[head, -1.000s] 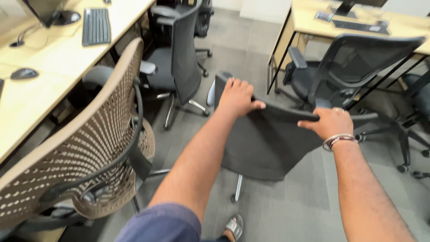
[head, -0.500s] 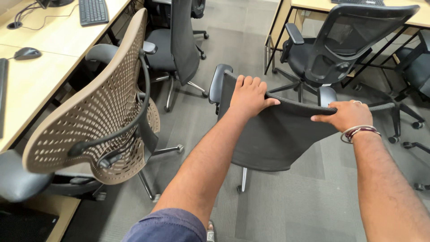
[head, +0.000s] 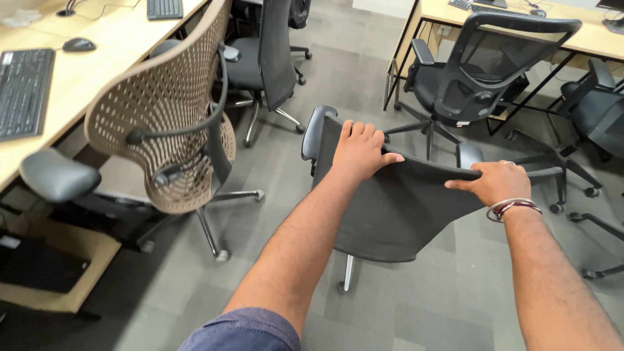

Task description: The person moves a black office chair across a computer lab, positioning it under a desk. They then pull the chair out, rotate it, and push it back under the desk repeatedly. The person handles the chair by its backrest and armrests throughout the sequence.

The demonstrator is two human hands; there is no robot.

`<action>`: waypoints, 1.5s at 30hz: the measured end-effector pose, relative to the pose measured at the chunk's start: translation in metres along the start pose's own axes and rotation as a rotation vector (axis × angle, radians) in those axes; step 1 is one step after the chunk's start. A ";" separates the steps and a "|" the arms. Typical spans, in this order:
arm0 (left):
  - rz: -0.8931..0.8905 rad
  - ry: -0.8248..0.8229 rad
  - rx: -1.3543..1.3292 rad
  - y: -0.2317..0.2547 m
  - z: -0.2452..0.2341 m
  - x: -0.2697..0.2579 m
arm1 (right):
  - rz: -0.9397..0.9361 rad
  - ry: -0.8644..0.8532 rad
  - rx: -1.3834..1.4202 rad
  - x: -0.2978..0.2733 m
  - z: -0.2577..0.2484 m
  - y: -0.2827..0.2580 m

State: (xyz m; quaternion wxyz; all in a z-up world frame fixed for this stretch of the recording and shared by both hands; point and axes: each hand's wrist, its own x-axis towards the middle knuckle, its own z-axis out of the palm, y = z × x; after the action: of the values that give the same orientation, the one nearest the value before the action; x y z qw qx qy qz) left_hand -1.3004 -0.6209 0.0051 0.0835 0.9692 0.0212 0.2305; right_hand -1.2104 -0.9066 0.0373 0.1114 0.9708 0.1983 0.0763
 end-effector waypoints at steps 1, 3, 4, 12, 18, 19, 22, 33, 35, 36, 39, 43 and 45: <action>-0.009 0.002 0.000 0.009 -0.004 -0.010 | 0.000 0.005 -0.006 -0.011 0.001 0.005; -0.010 0.027 -0.022 0.029 -0.011 -0.032 | -0.020 0.012 0.003 -0.037 0.004 0.017; -0.008 0.043 -0.031 0.037 -0.016 -0.041 | -0.027 0.020 0.009 -0.048 0.005 0.022; 0.026 0.059 0.011 0.094 -0.038 -0.114 | 0.078 -0.025 0.075 -0.141 -0.012 0.039; 0.091 0.047 -0.016 0.120 -0.053 -0.164 | 0.126 0.013 -0.001 -0.207 -0.015 0.038; 0.106 0.043 -0.016 0.122 -0.054 -0.174 | 0.130 0.021 -0.015 -0.217 -0.014 0.037; 0.159 0.131 -0.051 0.131 -0.060 -0.196 | 0.218 -0.090 0.029 -0.248 -0.022 0.037; 0.324 0.189 -0.163 0.163 -0.090 -0.276 | 0.344 -0.059 -0.015 -0.370 -0.029 0.036; 0.357 0.237 -0.198 0.164 -0.098 -0.288 | 0.367 -0.052 -0.003 -0.389 -0.034 0.031; 0.377 0.278 -0.222 0.164 -0.102 -0.293 | 0.366 -0.027 -0.004 -0.400 -0.036 0.028; 0.420 0.329 -0.319 0.162 -0.111 -0.314 | 0.332 0.093 -0.026 -0.434 -0.033 0.020; 0.495 0.327 -0.321 0.171 -0.122 -0.339 | 0.302 0.271 0.042 -0.481 -0.026 0.018; 0.534 0.320 -0.325 0.175 -0.126 -0.349 | 0.308 0.326 0.102 -0.503 -0.023 0.017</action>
State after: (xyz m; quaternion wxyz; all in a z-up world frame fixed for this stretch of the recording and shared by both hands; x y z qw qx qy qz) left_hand -1.6685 -0.8014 -0.0084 0.1691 0.8662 -0.2572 0.3937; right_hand -1.6662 -1.1192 0.0117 0.0157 0.9688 0.0668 0.2380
